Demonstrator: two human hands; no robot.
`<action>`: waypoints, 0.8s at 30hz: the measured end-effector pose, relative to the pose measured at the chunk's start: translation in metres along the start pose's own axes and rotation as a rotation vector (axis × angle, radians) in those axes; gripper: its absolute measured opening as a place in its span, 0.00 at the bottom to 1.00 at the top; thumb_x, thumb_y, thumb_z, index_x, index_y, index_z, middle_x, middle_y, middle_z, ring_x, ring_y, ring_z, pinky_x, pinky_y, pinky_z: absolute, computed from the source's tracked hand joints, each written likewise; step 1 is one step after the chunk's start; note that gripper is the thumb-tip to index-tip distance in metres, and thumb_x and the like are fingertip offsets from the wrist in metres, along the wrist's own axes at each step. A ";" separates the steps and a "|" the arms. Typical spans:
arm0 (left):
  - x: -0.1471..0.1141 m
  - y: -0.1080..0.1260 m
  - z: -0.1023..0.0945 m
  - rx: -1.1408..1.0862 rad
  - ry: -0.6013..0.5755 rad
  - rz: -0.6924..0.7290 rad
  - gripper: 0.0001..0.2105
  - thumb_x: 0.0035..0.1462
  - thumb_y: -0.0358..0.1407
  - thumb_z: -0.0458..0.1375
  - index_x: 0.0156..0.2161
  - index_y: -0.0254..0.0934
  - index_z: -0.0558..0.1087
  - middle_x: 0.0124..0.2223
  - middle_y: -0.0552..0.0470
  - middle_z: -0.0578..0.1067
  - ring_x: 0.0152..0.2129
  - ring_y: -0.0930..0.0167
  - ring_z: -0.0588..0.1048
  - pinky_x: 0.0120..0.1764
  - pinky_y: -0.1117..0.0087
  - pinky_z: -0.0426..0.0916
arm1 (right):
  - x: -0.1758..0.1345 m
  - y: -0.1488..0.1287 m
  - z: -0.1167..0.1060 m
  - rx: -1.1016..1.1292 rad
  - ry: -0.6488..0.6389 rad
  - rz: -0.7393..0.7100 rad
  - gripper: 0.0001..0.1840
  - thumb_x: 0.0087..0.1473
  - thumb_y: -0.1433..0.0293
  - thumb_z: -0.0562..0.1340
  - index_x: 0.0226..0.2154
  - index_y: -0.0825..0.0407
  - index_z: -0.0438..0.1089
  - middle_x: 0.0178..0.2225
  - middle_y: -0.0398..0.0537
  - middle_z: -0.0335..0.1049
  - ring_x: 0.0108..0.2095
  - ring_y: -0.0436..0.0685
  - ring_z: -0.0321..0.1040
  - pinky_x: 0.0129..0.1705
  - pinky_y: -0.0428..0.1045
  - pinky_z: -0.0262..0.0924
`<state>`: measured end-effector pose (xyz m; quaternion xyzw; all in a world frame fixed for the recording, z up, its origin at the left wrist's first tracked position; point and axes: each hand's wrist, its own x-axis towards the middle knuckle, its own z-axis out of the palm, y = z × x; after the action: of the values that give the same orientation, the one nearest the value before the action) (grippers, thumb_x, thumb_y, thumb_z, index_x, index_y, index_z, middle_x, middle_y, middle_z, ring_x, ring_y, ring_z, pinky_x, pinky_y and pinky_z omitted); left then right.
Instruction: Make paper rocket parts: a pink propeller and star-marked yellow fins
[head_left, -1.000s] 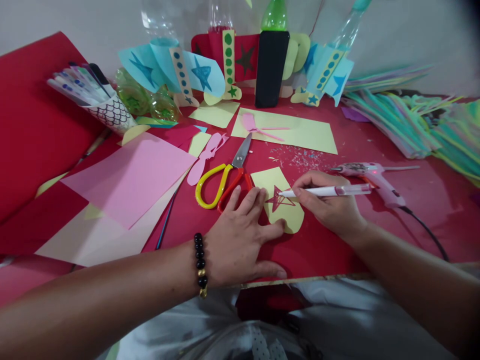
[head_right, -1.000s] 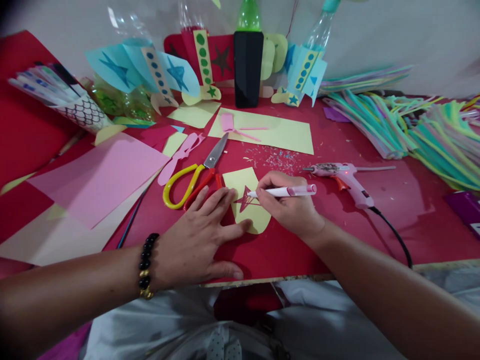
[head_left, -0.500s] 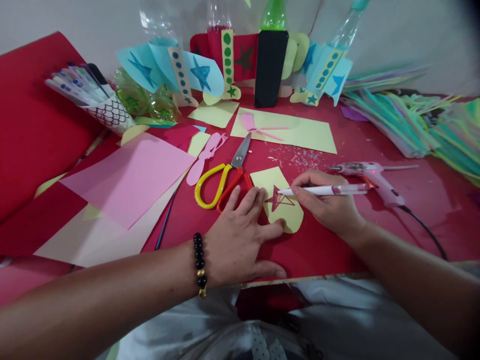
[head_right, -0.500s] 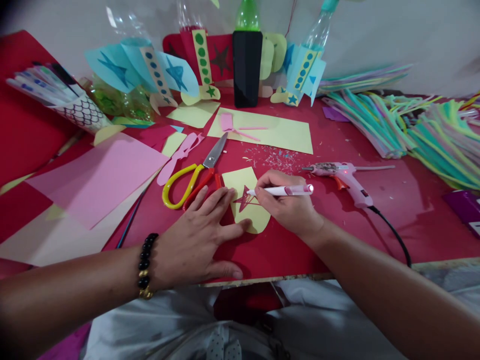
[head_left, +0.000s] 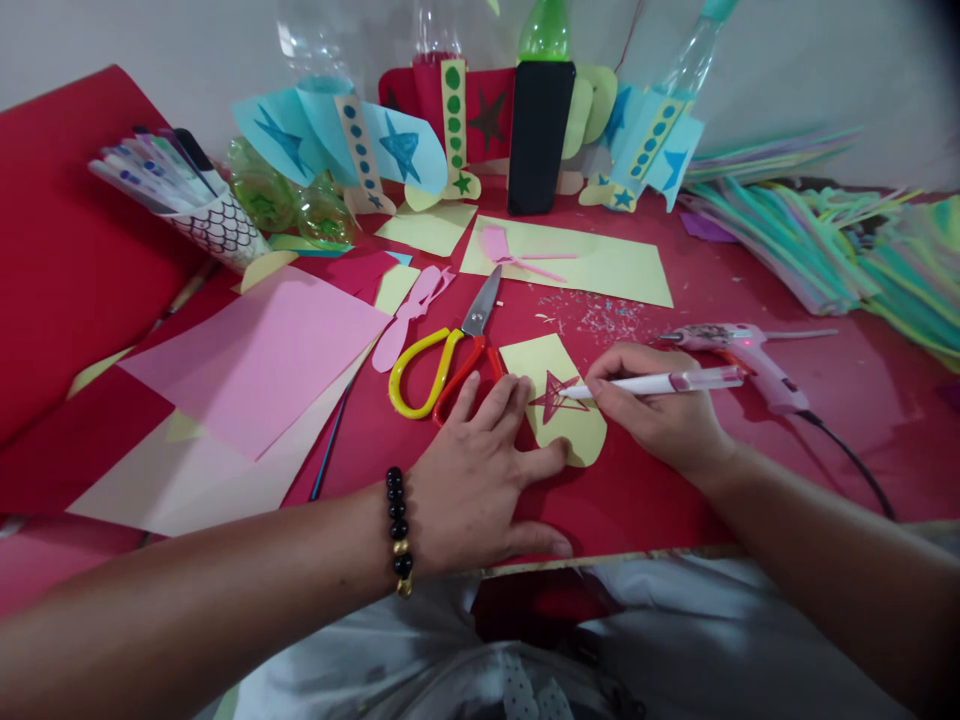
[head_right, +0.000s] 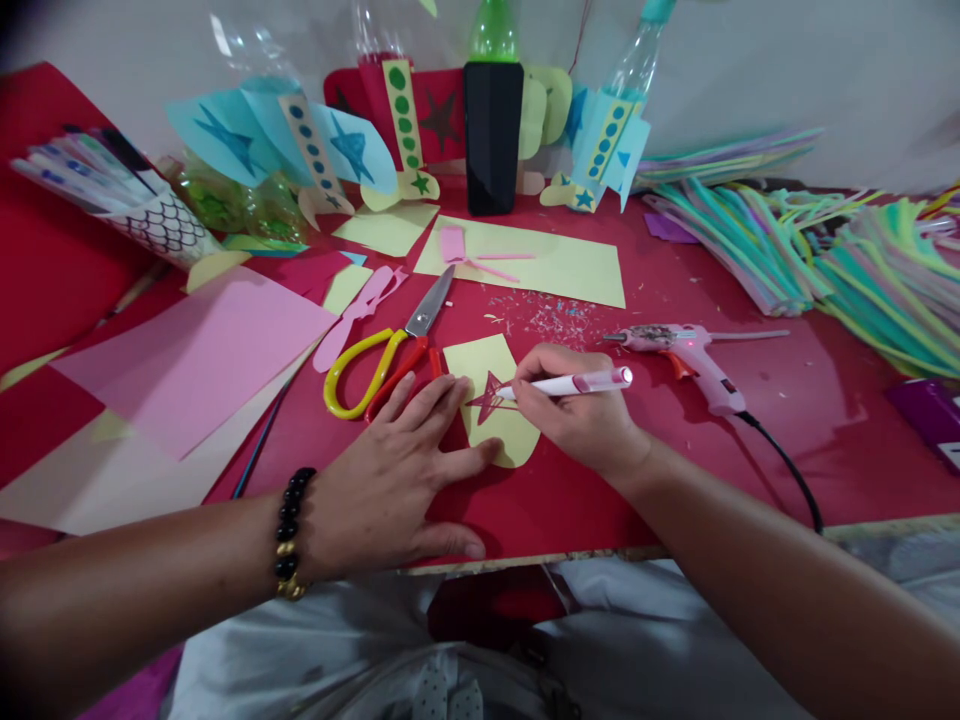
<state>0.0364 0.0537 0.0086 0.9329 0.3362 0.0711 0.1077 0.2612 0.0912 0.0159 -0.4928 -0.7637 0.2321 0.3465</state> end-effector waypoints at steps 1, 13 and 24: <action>0.000 0.000 0.000 0.001 0.000 -0.003 0.37 0.51 0.68 0.47 0.60 0.49 0.65 0.68 0.35 0.52 0.65 0.46 0.47 0.61 0.38 0.41 | 0.000 0.000 0.000 0.003 -0.021 -0.007 0.05 0.52 0.72 0.62 0.26 0.49 0.69 0.22 0.42 0.69 0.21 0.51 0.62 0.24 0.47 0.56; 0.000 0.000 0.000 -0.003 -0.002 -0.001 0.37 0.51 0.68 0.47 0.59 0.49 0.65 0.67 0.35 0.52 0.65 0.46 0.47 0.61 0.38 0.41 | 0.001 0.000 -0.003 -0.014 0.020 0.008 0.07 0.52 0.73 0.61 0.24 0.50 0.68 0.19 0.40 0.67 0.20 0.49 0.59 0.22 0.47 0.53; -0.001 0.000 0.000 0.008 0.000 0.001 0.38 0.51 0.68 0.47 0.60 0.49 0.65 0.67 0.35 0.53 0.65 0.47 0.47 0.61 0.39 0.41 | 0.002 0.000 -0.006 -0.006 -0.010 -0.032 0.06 0.52 0.73 0.61 0.24 0.51 0.68 0.20 0.42 0.68 0.20 0.49 0.60 0.22 0.46 0.54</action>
<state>0.0360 0.0528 0.0086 0.9335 0.3359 0.0699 0.1040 0.2647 0.0927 0.0202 -0.4803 -0.7739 0.2269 0.3447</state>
